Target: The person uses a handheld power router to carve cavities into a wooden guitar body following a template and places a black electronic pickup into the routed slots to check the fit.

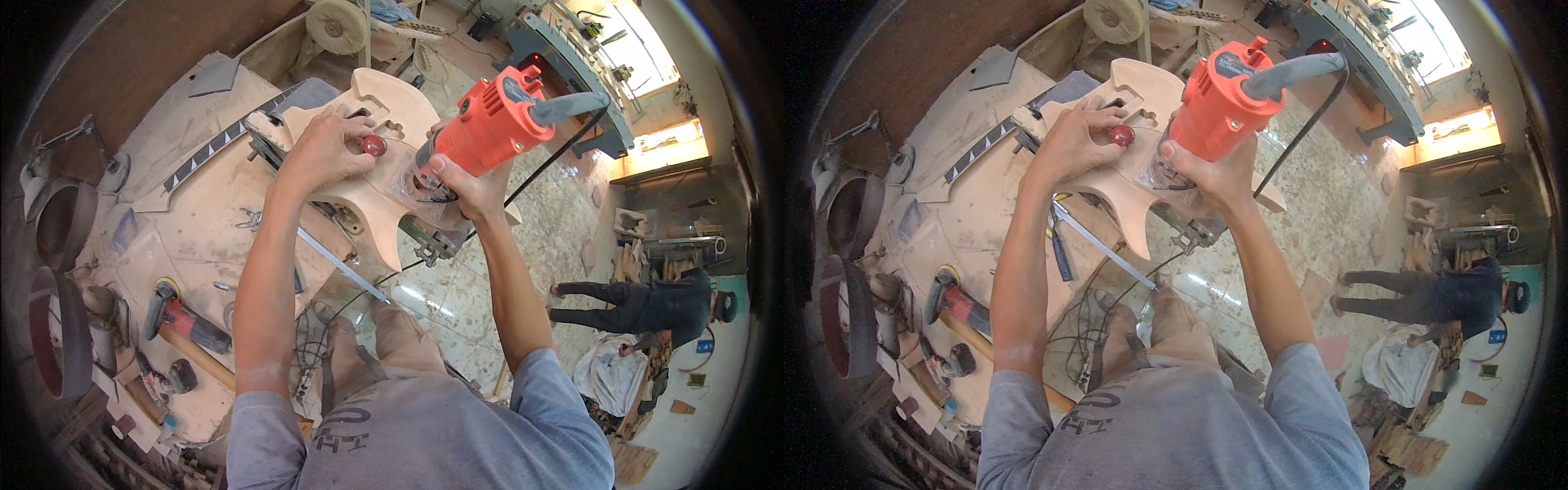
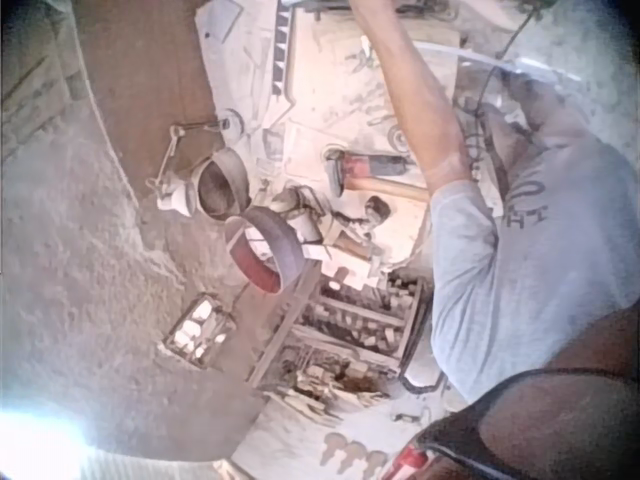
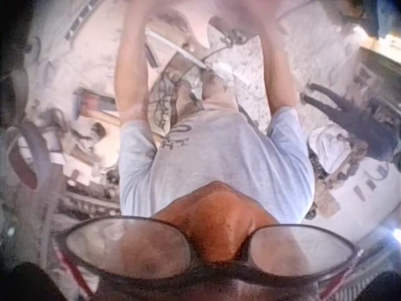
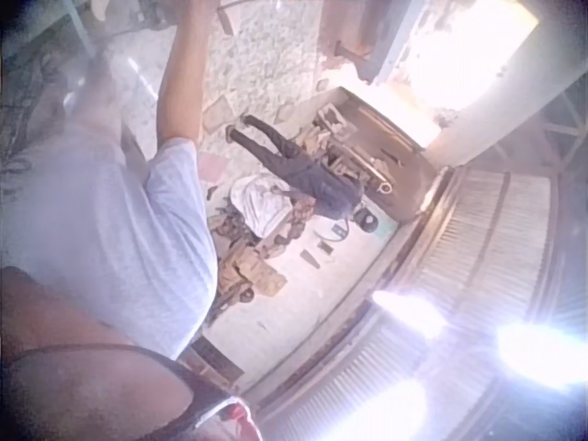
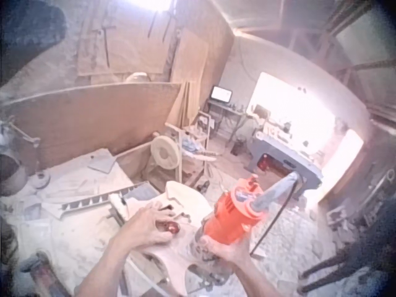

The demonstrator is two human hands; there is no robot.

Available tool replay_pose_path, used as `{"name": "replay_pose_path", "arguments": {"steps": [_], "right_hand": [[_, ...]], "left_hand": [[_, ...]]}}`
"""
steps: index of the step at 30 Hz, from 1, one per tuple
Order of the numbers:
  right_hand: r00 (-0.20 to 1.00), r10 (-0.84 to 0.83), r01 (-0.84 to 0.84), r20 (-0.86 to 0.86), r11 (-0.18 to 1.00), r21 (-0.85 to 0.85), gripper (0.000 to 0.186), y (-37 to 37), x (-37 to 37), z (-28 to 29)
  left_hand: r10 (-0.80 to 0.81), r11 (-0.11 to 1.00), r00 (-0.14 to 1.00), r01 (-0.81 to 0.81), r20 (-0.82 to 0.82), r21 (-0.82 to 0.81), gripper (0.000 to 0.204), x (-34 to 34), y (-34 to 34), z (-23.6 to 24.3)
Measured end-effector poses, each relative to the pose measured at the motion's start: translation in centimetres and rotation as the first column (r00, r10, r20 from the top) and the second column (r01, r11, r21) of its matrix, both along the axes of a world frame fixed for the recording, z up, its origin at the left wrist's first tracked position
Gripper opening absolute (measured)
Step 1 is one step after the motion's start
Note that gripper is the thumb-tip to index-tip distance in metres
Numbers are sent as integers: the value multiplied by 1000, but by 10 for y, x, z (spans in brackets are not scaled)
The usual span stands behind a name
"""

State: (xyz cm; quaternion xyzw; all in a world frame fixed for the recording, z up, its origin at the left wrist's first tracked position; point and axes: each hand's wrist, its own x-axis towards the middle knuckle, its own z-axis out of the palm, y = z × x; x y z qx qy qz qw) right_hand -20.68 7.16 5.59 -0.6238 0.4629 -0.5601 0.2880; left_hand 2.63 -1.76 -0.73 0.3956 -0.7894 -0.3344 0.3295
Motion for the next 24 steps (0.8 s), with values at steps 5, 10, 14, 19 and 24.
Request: {"name": "replay_pose_path", "arguments": {"steps": [5,10,14,19,24], "right_hand": [[999,38,-38,-33,999,14,68,-15,-2,4],[999,45,-45,-8,999,-3,69,-16,-8,1],[999,29,-30,38,999,32,71,0,-8,-2],[1000,15,-15,13,1000,-6,68,6,-6,-4],[999,37,-38,7,999,15,68,-9,-4,2]], "left_hand": [[-2,1000,997,4,-75,31,52,4,0,6],[-7,999,1000,6,11,52,48,3,5,18],[-36,999,997,36,68,-4,48,2,3,7],[-41,999,997,41,64,-4,46,2,2,0],[-26,986,999,30,-28,162,46,4,-3,7]]}}
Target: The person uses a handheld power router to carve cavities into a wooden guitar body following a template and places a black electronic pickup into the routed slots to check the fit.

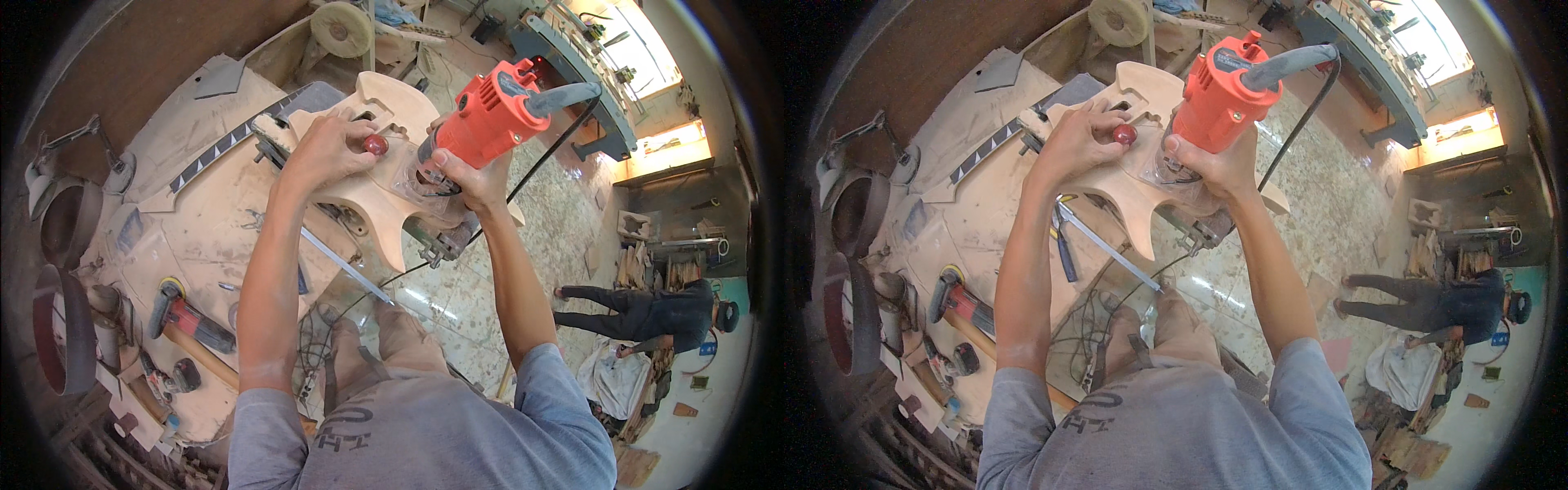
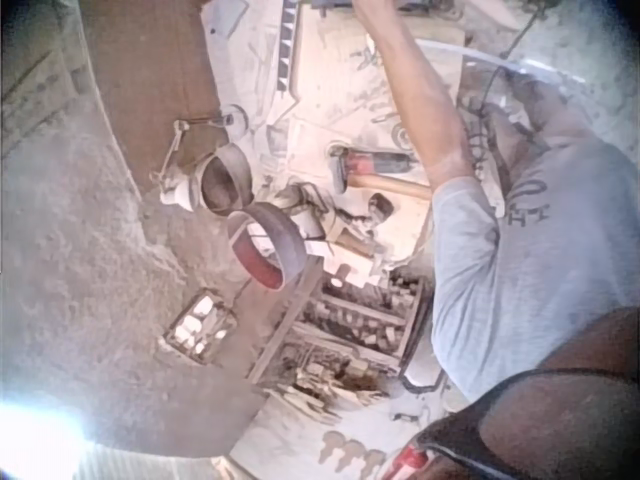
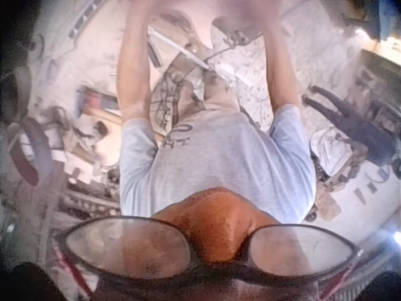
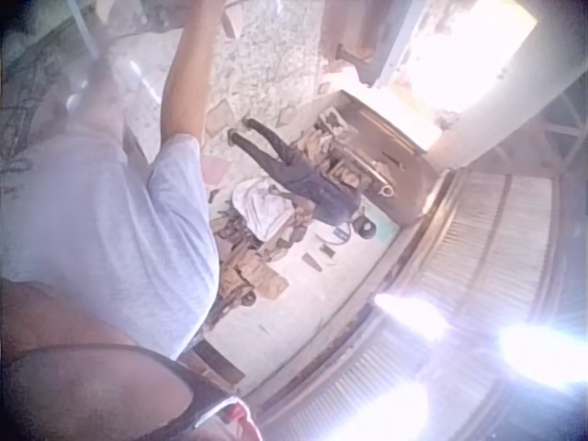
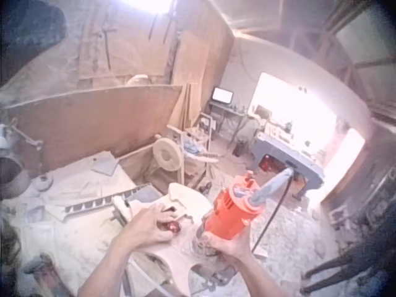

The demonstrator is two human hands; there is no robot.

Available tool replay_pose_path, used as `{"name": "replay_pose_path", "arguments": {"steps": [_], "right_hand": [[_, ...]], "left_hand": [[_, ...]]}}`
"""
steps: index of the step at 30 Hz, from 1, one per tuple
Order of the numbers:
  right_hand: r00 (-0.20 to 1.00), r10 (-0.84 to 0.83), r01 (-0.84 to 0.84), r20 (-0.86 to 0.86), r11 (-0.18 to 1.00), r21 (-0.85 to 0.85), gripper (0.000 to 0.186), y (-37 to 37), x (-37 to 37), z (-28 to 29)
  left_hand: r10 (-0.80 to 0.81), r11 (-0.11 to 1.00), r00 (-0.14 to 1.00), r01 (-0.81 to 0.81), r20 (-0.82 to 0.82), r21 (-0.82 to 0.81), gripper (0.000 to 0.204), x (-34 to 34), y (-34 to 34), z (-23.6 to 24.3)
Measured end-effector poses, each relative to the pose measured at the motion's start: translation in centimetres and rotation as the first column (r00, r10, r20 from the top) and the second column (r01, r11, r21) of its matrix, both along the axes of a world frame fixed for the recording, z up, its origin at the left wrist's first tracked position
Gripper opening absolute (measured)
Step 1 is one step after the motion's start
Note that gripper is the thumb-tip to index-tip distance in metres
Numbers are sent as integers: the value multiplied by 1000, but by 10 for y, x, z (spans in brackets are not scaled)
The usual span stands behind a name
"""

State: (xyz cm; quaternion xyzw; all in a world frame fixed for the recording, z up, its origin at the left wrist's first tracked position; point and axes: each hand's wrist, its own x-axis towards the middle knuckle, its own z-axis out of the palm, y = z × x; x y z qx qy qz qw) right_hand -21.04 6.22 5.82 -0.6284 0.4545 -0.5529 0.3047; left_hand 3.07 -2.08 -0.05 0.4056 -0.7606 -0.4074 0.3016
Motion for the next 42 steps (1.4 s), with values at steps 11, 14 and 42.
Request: {"name": "replay_pose_path", "arguments": {"steps": [11,14,42], "right_hand": [[999,-13,13,-36,1000,-11,70,10,-2,-6],[1000,-10,10,2,1000,7,71,3,1,-8],[998,6,-6,-67,1000,11,69,-4,11,-1]], "left_hand": [[-57,991,996,65,69,-116,50,2,2,4],[19,1000,1000,-19,11,-18,48,2,2,3],[8,999,1000,-7,-15,40,48,7,2,12]]}}
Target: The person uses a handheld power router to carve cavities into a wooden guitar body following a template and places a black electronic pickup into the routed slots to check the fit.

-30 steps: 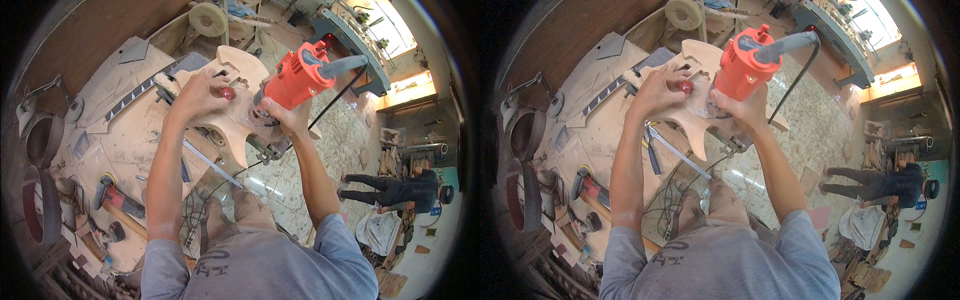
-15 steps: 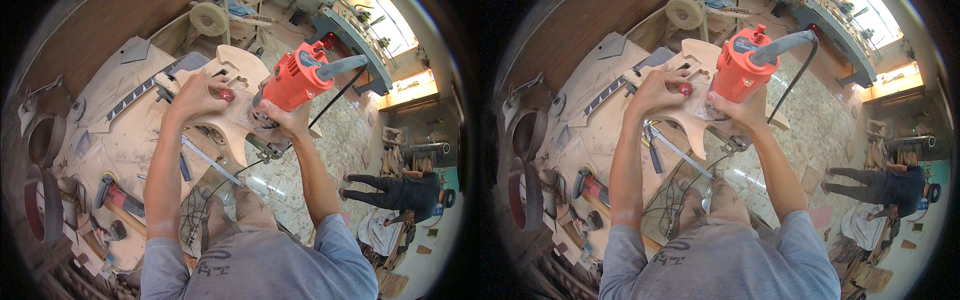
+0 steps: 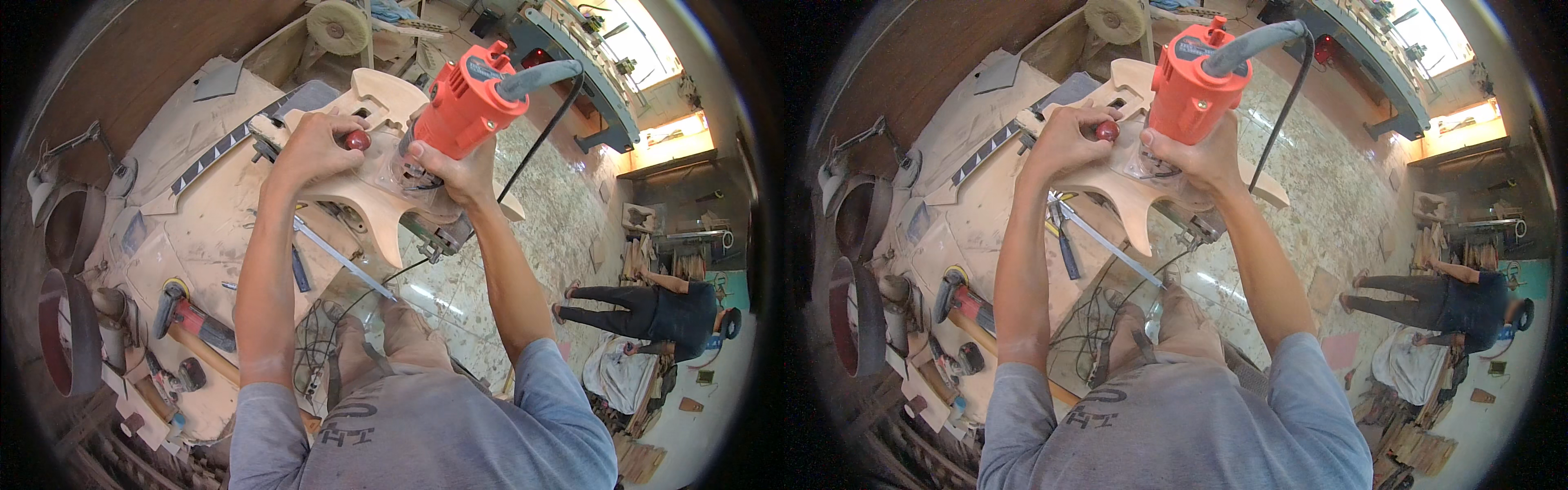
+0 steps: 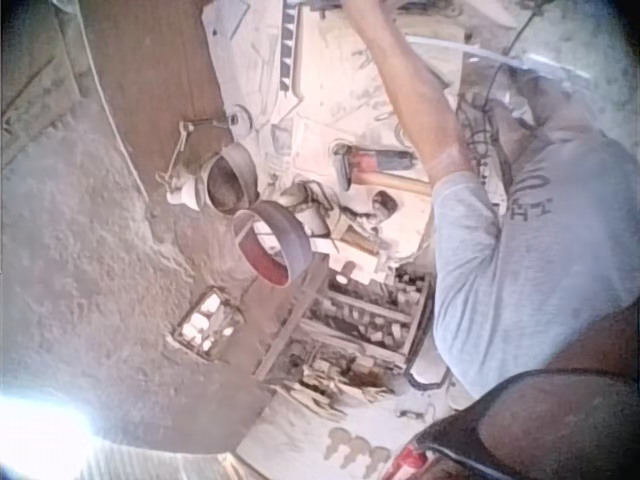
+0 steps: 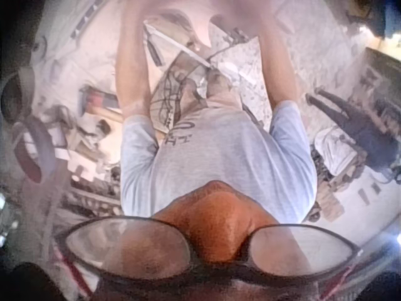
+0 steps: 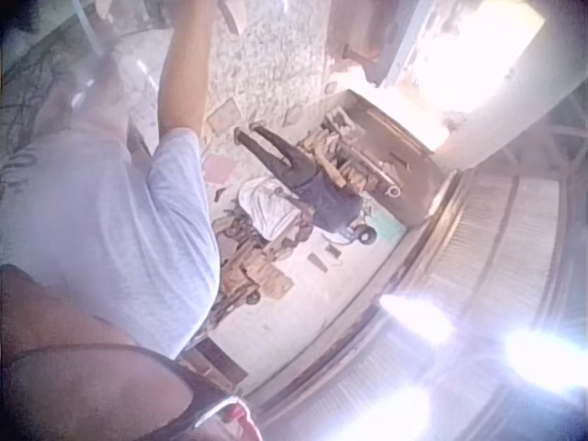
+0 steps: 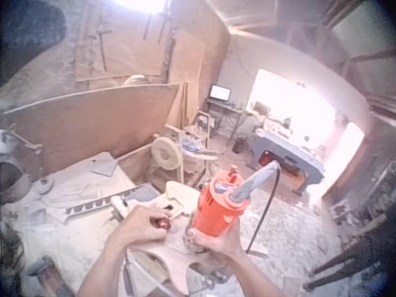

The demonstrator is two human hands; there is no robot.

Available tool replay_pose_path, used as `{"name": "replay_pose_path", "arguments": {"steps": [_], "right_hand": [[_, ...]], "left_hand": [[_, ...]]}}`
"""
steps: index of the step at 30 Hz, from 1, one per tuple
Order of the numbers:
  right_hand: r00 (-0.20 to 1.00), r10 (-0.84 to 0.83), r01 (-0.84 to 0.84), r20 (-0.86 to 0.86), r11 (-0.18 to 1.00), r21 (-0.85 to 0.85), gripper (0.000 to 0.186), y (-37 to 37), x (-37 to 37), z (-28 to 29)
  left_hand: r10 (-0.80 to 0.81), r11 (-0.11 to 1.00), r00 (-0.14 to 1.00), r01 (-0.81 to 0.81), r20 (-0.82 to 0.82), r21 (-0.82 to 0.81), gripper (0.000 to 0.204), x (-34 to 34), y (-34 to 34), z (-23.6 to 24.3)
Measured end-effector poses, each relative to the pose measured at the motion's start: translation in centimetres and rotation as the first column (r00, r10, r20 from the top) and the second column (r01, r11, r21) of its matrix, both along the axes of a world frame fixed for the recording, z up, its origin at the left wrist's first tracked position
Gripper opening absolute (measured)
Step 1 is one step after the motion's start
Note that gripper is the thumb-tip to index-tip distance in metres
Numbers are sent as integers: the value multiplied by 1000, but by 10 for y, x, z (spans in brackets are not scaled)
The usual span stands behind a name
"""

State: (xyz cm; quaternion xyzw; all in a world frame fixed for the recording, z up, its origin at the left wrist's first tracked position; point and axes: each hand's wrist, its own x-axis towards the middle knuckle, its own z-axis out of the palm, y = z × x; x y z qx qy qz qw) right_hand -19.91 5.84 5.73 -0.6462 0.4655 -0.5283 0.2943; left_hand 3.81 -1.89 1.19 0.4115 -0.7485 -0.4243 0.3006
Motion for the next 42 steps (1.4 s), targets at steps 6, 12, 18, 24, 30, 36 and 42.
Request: {"name": "replay_pose_path", "arguments": {"steps": [6,12,18,24,30,36,42], "right_hand": [[999,-11,11,43,1000,7,65,14,-4,-5],[996,-7,4,86,999,40,69,19,-7,-6],[998,-23,23,61,1000,7,70,21,-13,-12],[994,-10,8,110,1000,18,69,26,-4,-8],[997,-12,11,78,1000,21,69,13,1,-6],[999,-21,20,31,1000,17,68,5,-3,-4],[999,-10,7,51,999,45,74,22,-9,-7]], "left_hand": [[-109,994,994,109,-3,-18,49,3,3,-2],[-122,985,991,128,56,-112,46,3,-1,-13],[-172,982,985,174,33,-76,42,2,0,-5],[-171,985,985,171,23,-9,43,2,0,0],[-164,986,986,164,12,40,42,4,-4,2],[-158,987,987,158,1,24,43,5,-8,-1],[-192,980,981,193,34,-43,40,4,-1,-6]]}}
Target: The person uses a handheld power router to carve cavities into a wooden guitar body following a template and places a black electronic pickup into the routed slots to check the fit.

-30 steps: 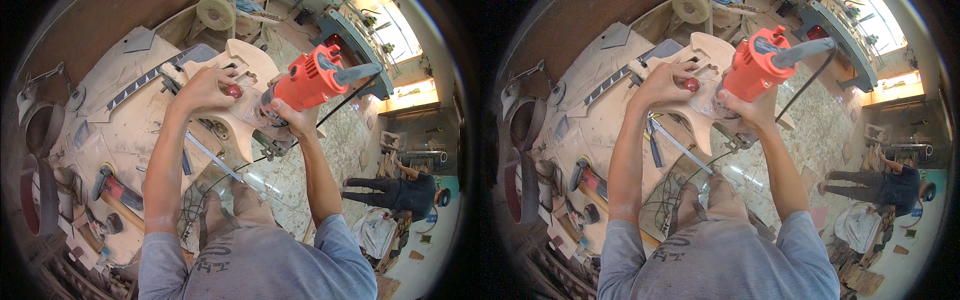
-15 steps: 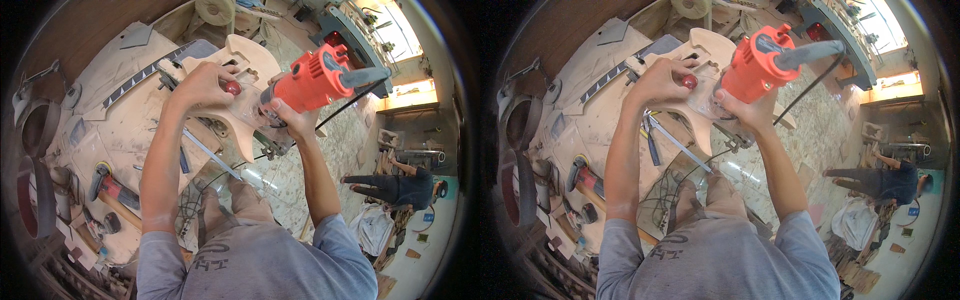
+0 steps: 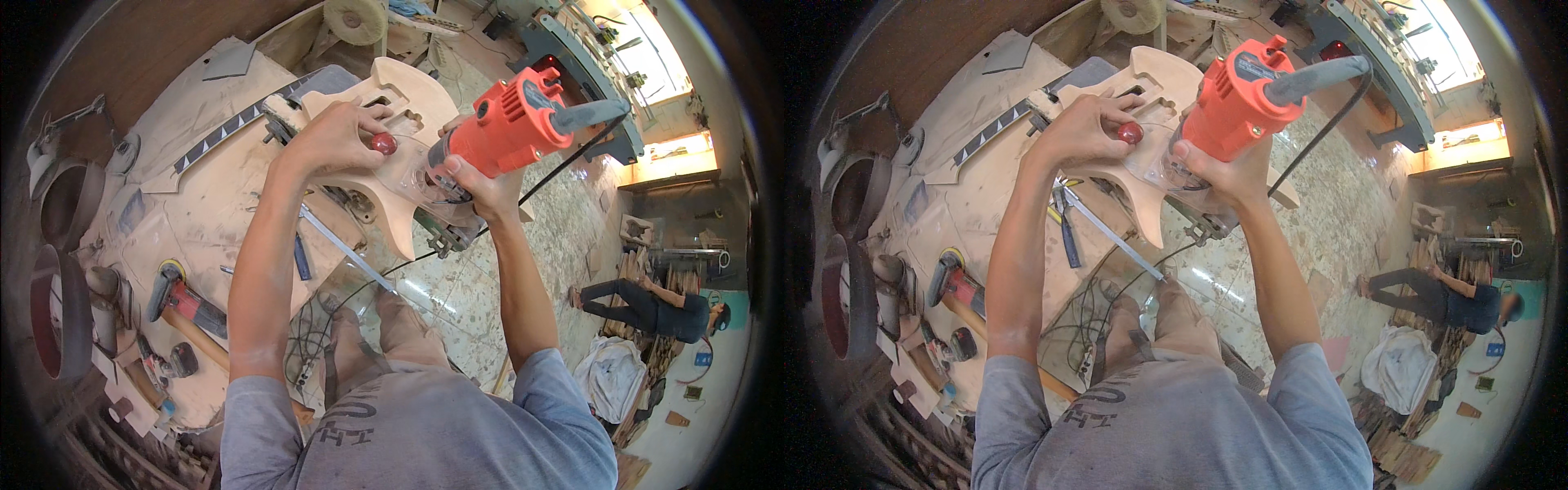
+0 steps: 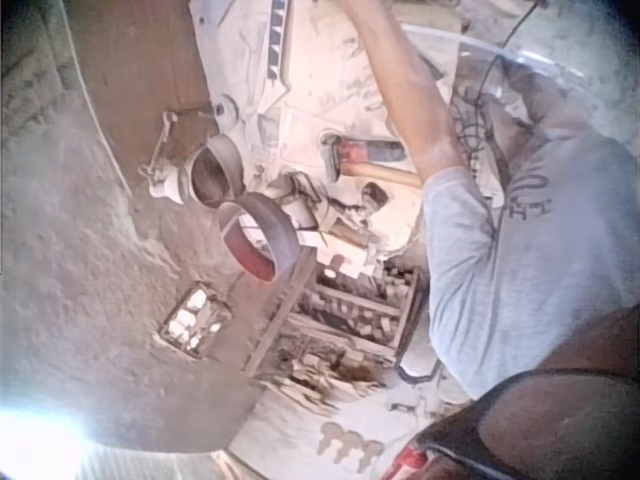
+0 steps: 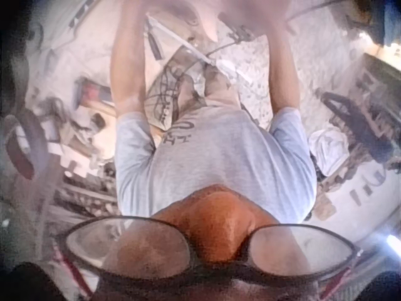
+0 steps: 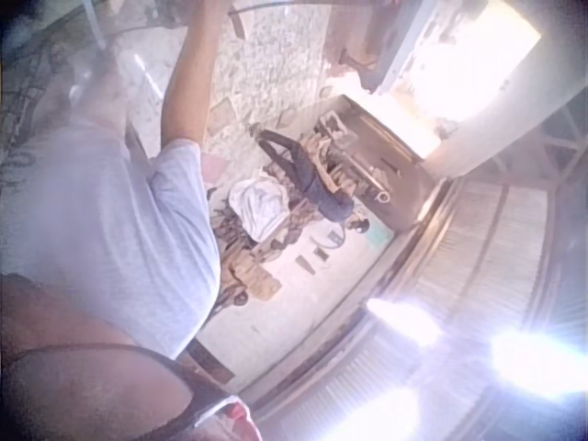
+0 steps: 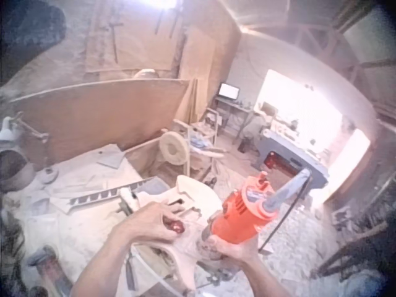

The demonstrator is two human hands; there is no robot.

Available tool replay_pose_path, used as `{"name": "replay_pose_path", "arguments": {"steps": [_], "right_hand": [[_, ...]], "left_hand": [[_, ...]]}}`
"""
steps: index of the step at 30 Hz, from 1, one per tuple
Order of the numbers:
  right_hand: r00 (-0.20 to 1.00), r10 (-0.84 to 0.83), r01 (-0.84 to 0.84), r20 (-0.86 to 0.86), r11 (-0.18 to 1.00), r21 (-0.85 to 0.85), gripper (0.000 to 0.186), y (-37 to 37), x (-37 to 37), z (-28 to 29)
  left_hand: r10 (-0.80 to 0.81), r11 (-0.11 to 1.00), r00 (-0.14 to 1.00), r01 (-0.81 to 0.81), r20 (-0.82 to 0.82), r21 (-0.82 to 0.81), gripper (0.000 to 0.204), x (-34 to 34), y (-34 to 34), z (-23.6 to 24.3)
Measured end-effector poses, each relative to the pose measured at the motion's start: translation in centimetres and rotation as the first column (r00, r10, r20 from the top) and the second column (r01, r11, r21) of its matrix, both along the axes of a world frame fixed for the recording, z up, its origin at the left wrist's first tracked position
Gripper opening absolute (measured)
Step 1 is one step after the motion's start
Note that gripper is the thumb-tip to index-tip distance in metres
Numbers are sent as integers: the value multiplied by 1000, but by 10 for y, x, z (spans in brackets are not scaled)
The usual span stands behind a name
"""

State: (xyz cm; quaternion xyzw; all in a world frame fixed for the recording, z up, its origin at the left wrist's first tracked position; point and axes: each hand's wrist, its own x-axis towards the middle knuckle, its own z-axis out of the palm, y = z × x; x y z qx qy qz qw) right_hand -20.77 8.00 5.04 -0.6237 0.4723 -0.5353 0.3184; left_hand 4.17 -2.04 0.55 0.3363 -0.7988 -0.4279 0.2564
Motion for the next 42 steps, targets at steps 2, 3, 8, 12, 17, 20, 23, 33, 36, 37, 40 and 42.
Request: {"name": "replay_pose_path", "arguments": {"steps": [2,3,8,12,17,20,23,33,36,37,40,42], "right_hand": [[999,14,-14,31,1000,14,73,3,3,1],[1000,11,-11,24,1000,-3,72,2,1,-1],[999,29,-29,18,999,-26,68,1,-5,-1],[999,45,-45,7,999,-16,65,-4,-10,4],[999,33,-33,1,999,-3,66,-6,-14,6],[1000,2,-2,-25,1000,8,67,1,-8,4],[999,-18,19,32,999,-31,64,5,-3,2],[1000,-19,19,2,1000,7,64,11,-1,2],[999,-44,44,-12,999,28,62,13,2,2],[999,-45,46,-25,998,34,62,13,3,2],[997,-56,59,-53,997,46,62,14,4,3],[998,-51,52,-42,998,43,61,14,4,2]], "left_hand": [[9,998,999,-7,42,-57,41,0,2,1],[12,998,999,-9,42,-59,41,0,4,2],[43,995,997,-37,70,-90,42,-3,5,-1],[51,994,998,-48,35,-99,41,-6,6,-3],[72,989,996,-66,43,-135,39,-10,5,-4],[78,980,997,-71,29,-188,39,-7,3,-11],[69,982,997,-64,24,-180,45,-6,3,-8],[64,981,998,-68,-30,-180,43,-7,6,-7],[37,989,997,-46,-63,-140,42,-5,4,-4],[29,988,997,-39,-72,-146,42,-4,2,-6],[19,988,997,-29,-68,-151,41,-1,3,-3],[9,991,998,-17,-62,-131,41,0,3,-3]]}}
